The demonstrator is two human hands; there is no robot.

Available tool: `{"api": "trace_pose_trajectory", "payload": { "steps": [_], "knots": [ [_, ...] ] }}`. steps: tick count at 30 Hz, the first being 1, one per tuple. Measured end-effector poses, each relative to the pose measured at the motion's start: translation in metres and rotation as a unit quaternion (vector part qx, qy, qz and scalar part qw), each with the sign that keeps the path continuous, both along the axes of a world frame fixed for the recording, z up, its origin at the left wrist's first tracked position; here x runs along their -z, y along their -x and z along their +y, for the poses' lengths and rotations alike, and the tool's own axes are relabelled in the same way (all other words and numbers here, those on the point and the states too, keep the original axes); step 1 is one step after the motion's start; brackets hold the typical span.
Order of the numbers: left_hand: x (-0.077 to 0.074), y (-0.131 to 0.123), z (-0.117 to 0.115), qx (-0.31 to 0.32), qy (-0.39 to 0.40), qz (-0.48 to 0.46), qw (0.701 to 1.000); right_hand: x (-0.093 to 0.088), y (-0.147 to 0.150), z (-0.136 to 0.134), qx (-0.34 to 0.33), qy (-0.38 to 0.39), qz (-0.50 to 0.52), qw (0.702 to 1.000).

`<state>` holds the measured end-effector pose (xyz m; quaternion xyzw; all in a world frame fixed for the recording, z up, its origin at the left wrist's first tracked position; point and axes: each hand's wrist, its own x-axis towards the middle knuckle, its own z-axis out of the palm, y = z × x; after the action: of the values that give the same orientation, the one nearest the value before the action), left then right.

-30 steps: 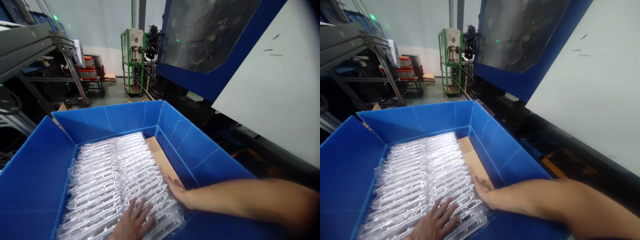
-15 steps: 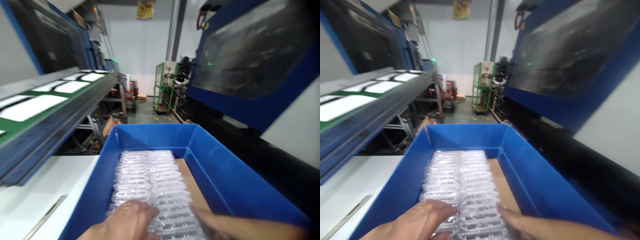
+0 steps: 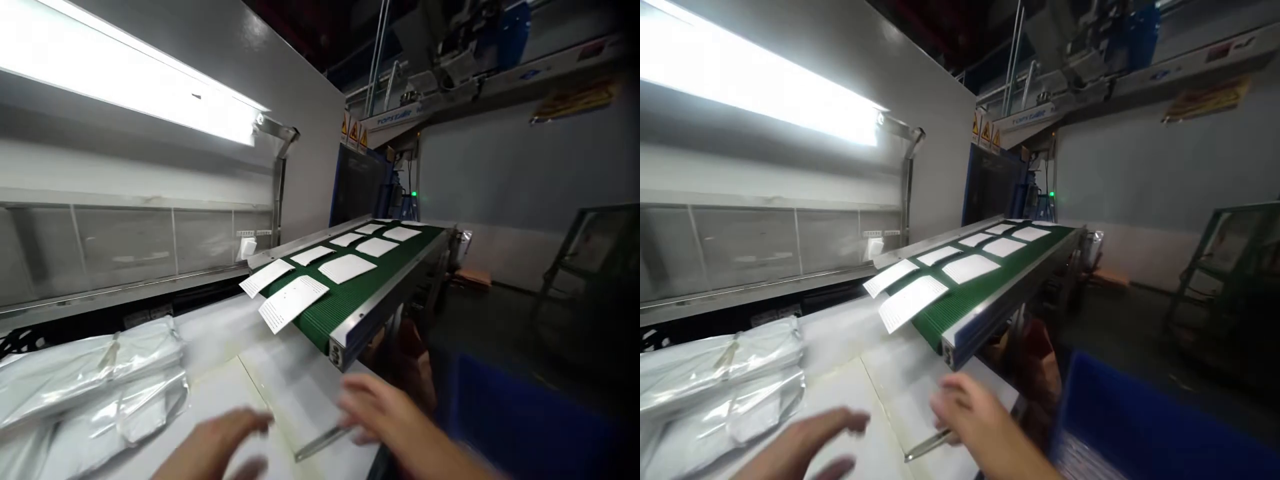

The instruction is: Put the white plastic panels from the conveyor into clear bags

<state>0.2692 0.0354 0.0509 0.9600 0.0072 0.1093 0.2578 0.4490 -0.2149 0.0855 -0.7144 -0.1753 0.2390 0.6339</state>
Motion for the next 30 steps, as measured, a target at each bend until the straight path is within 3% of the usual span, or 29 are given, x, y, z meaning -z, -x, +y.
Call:
{"api": "trace_pose_trajectory", "payload": {
  "steps": [2,4,7,11,15,18,21,25,26,28,30],
  "knots": [
    [-0.016,-0.037,0.051,-0.047,-0.078,-0.072,0.993,-0.004,-0.003,0.091,0.005,0.0,0.065,0.998],
    [-0.028,-0.088,0.099,-0.112,-0.11,-0.093,0.983,0.001,-0.01,0.168,0.045,-0.01,0.05,0.998],
    [-0.036,-0.166,0.156,-0.151,-0.102,-0.101,0.978,0.017,-0.019,0.241,0.095,-0.056,0.027,0.994],
    [-0.029,-0.232,0.19,-0.141,-0.077,-0.066,0.985,0.035,-0.03,0.274,0.167,-0.103,-0.014,0.98],
    [-0.027,-0.246,0.195,-0.136,-0.019,-0.081,0.987,0.032,-0.032,0.263,0.214,-0.123,-0.077,0.966],
    [-0.044,-0.228,0.195,-0.133,0.059,-0.134,0.98,0.014,-0.014,0.242,0.188,-0.155,-0.105,0.964],
    [-0.062,-0.179,0.188,-0.11,0.152,-0.178,0.966,-0.005,0.018,0.219,0.138,-0.221,-0.098,0.961],
    [-0.06,-0.064,0.149,-0.075,0.261,-0.158,0.949,-0.013,0.077,0.199,0.065,-0.314,-0.047,0.946],
    [-0.055,-0.031,0.134,-0.069,0.3,-0.148,0.94,-0.009,0.094,0.197,0.04,-0.314,-0.032,0.948],
    [-0.042,0.034,0.105,-0.061,0.443,-0.124,0.886,0.005,0.131,0.196,0.006,-0.292,0.014,0.956],
    [-0.027,0.088,0.081,-0.127,0.479,-0.107,0.862,0.026,0.171,0.2,0.002,-0.258,0.06,0.964]
  ]
}}
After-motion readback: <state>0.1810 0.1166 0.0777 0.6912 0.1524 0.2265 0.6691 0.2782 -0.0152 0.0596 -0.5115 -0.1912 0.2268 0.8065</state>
